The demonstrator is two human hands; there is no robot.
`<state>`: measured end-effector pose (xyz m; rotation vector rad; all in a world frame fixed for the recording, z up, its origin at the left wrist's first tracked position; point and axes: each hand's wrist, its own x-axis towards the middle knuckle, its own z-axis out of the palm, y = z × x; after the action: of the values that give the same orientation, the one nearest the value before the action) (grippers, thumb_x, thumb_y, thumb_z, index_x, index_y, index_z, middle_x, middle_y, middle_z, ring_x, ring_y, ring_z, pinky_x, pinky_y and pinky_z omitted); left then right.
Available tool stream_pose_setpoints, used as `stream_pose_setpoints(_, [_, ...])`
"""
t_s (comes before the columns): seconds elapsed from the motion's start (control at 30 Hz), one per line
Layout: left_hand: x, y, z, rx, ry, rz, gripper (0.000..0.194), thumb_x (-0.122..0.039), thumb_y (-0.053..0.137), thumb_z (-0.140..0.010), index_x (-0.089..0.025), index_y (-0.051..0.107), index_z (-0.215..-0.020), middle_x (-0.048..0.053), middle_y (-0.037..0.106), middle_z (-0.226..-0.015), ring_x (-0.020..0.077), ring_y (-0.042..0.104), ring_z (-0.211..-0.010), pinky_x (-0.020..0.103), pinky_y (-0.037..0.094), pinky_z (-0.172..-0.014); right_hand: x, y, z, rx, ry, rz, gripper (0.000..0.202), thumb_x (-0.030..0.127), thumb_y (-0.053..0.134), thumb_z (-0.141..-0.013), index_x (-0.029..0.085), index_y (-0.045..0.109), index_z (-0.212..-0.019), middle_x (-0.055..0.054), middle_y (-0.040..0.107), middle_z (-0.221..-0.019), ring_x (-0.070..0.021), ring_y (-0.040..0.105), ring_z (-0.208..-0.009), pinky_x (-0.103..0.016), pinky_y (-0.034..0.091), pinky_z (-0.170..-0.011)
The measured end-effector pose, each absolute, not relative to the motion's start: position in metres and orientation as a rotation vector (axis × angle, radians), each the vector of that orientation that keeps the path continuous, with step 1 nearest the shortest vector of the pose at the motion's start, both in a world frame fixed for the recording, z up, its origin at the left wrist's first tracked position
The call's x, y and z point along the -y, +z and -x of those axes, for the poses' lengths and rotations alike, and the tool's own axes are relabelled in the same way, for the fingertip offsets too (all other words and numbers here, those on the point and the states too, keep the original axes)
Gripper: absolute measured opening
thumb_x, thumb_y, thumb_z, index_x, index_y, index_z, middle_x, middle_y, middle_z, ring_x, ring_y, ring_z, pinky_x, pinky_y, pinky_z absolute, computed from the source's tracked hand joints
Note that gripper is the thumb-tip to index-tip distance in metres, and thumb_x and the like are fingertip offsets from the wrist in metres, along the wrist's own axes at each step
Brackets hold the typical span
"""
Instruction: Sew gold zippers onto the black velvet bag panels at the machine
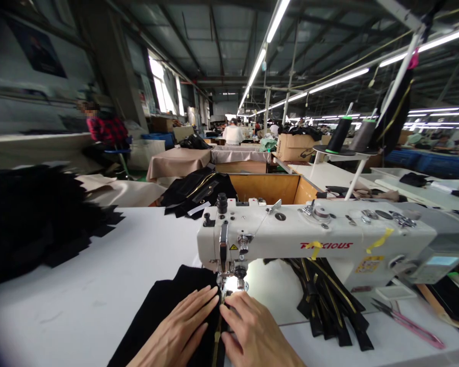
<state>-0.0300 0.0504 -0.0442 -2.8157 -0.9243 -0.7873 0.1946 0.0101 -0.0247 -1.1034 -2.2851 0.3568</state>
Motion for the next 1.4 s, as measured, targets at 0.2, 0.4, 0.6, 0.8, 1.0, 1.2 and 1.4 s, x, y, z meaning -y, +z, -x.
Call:
stream_pose_setpoints(0.2, [-0.051, -0.05, 0.032, 0.925, -0.797, 2.828, 0.052, -0.011, 0.045, -0.095, -0.022, 0.044, -0.146, 0.005, 0.055, -0.142, 0.0187, 0.049, -0.133, 0.035, 0.041, -0.111, -0.011, -0.022, -0.194, 2.286, 0.354, 1.102, 0.043, 0.005, 0.056, -0.08, 0.014, 0.06, -0.122, -0.01, 0.06, -0.119, -0.024, 0.055, -0.113, -0.037, 0.049, -0.102])
stream_pose_setpoints(0.4, [-0.054, -0.058, 0.033, 0.963, -0.803, 2.892, 0.056, -0.012, 0.045, -0.096, -0.025, 0.038, -0.15, 0.005, 0.052, -0.145, 0.0216, 0.047, -0.135, 0.039, 0.041, -0.112, -0.011, -0.021, -0.194, 2.291, 0.348, 1.102, 0.044, 0.004, 0.055, -0.08, 0.014, 0.059, -0.123, -0.011, 0.06, -0.119, -0.0246, 0.056, -0.111, -0.038, 0.05, -0.1])
stream_pose_setpoints(0.6, [-0.055, -0.056, 0.032, 0.953, -0.789, 2.904, 0.057, -0.011, 0.046, -0.095, -0.024, 0.039, -0.149, 0.005, 0.052, -0.144, 0.0213, 0.048, -0.134, 0.039, 0.042, -0.111, -0.01, -0.019, -0.193, 2.294, 0.359, 1.108, 0.045, 0.003, 0.055, -0.078, 0.014, 0.059, -0.122, -0.01, 0.06, -0.118, -0.0246, 0.056, -0.111, -0.038, 0.05, -0.1])
stream_pose_setpoints(0.8, [-0.053, -0.048, 0.032, 0.943, -0.668, 2.915, 0.059, -0.008, 0.046, -0.094, -0.022, 0.036, -0.15, 0.006, 0.05, -0.146, 0.0211, 0.046, -0.135, 0.039, 0.042, -0.111, -0.012, -0.023, -0.194, 2.307, 0.358, 1.107, 0.045, 0.003, 0.055, -0.079, 0.014, 0.059, -0.122, -0.011, 0.059, -0.12, -0.0248, 0.056, -0.112, -0.037, 0.05, -0.101])
stream_pose_setpoints(1.0, [-0.051, -0.043, 0.032, 0.956, -0.713, 2.92, 0.056, -0.01, 0.047, -0.094, -0.022, 0.039, -0.149, 0.006, 0.051, -0.146, 0.0211, 0.048, -0.134, 0.038, 0.043, -0.11, -0.011, -0.021, -0.193, 2.295, 0.348, 1.102, 0.047, 0.002, 0.056, -0.077, 0.015, 0.059, -0.122, -0.01, 0.06, -0.118, -0.0242, 0.057, -0.11, -0.037, 0.051, -0.101])
stream_pose_setpoints(1.2, [-0.052, -0.044, 0.032, 0.968, -0.731, 2.925, 0.058, -0.008, 0.047, -0.093, -0.022, 0.039, -0.149, 0.007, 0.051, -0.146, 0.0212, 0.048, -0.134, 0.037, 0.042, -0.111, -0.011, -0.019, -0.193, 2.301, 0.336, 1.103, 0.048, 0.002, 0.056, -0.076, 0.015, 0.059, -0.123, -0.011, 0.061, -0.118, -0.0247, 0.057, -0.111, -0.038, 0.052, -0.099])
stream_pose_setpoints(1.4, [-0.053, -0.042, 0.031, 0.935, -0.709, 2.956, 0.059, -0.01, 0.045, -0.095, -0.022, 0.035, -0.151, 0.006, 0.051, -0.146, 0.0211, 0.047, -0.135, 0.038, 0.041, -0.112, -0.011, -0.023, -0.192, 2.28, 0.349, 1.101, 0.051, 0.001, 0.055, -0.075, 0.014, 0.058, -0.124, -0.011, 0.061, -0.119, -0.0245, 0.057, -0.111, -0.037, 0.051, -0.102])
